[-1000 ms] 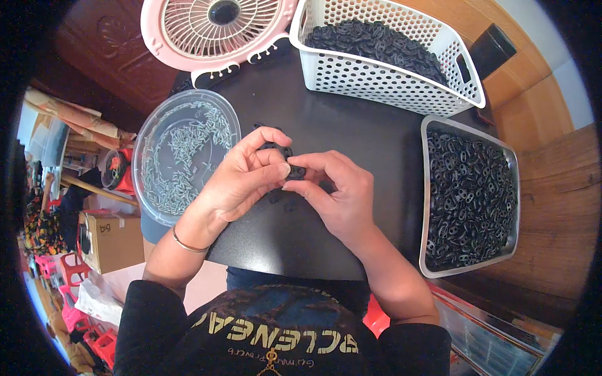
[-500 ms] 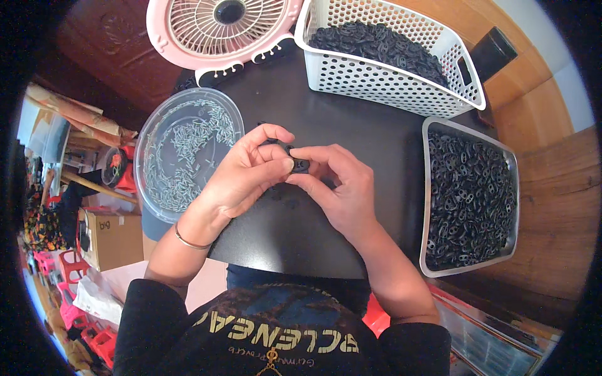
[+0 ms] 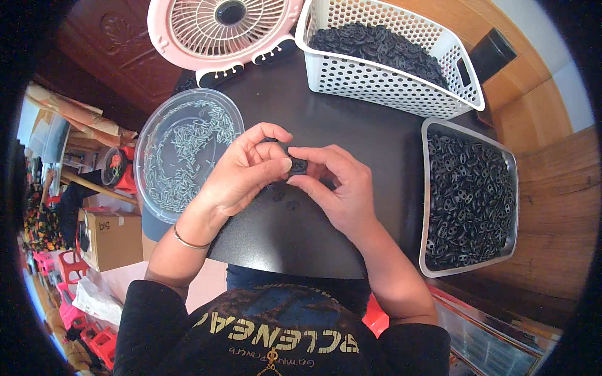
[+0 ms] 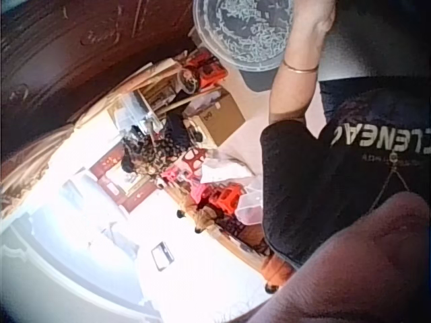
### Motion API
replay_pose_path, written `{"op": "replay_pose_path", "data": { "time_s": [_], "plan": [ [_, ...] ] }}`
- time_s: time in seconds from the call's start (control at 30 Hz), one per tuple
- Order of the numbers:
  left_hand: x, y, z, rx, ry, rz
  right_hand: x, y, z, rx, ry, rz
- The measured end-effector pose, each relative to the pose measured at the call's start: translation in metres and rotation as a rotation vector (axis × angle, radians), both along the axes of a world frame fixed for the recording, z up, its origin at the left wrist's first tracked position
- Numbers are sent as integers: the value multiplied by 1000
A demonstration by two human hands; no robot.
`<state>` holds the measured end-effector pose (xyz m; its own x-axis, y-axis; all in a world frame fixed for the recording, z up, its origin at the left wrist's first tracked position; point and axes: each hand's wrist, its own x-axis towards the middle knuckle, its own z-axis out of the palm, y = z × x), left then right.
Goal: The person sits at a table and repeatedly picks up small black plastic components and silver screws. They insert the screws into the plastic parts by hand and place the assembled units into a white basket. The process is repetitive, involving handling items one at a time.
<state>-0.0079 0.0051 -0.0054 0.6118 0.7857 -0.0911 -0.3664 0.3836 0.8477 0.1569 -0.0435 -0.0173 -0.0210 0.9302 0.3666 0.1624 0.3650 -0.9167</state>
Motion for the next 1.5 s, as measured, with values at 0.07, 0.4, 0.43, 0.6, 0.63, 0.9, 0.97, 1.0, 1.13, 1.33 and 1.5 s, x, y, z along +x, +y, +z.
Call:
{"op": "replay_pose_path", "data": {
  "time_s": [0.07, 0.4, 0.43, 0.6, 0.63, 0.9, 0.97, 1.0, 1.13, 1.33, 1.5],
  "plan": [
    [0, 1, -1, 4, -3, 0, 0, 1, -1, -2, 7, -1],
    [2, -1, 0, 72, 21, 25, -3, 0, -7, -16, 84, -17],
    [3, -1, -1, 81, 18, 28, -4, 0, -6, -17, 107, -17],
    [4, 0, -4, 101, -29, 79, -3, 3, -7, 87, 39, -33],
    [4, 0, -4, 105, -34, 79, -4, 3, -7, 105, 39, -38],
    [1, 1, 5, 139, -9, 76, 3, 3, 8, 124, -60, 59],
    [0, 1, 8, 144, 4, 87, 4, 4, 15, 121, -102, 87],
    [0, 0, 9, 143, 7, 91, 4, 5, 19, 111, -130, 93],
    [-3, 3, 10, 190, -10, 75, 7, 6, 32, 25, -196, 123],
    [-8, 3, 13, 215, -5, 64, 5, 7, 42, 134, -349, 127],
    [-8, 2, 17, 188, -15, 48, 4, 11, 33, 68, -185, 157]
  ]
}}
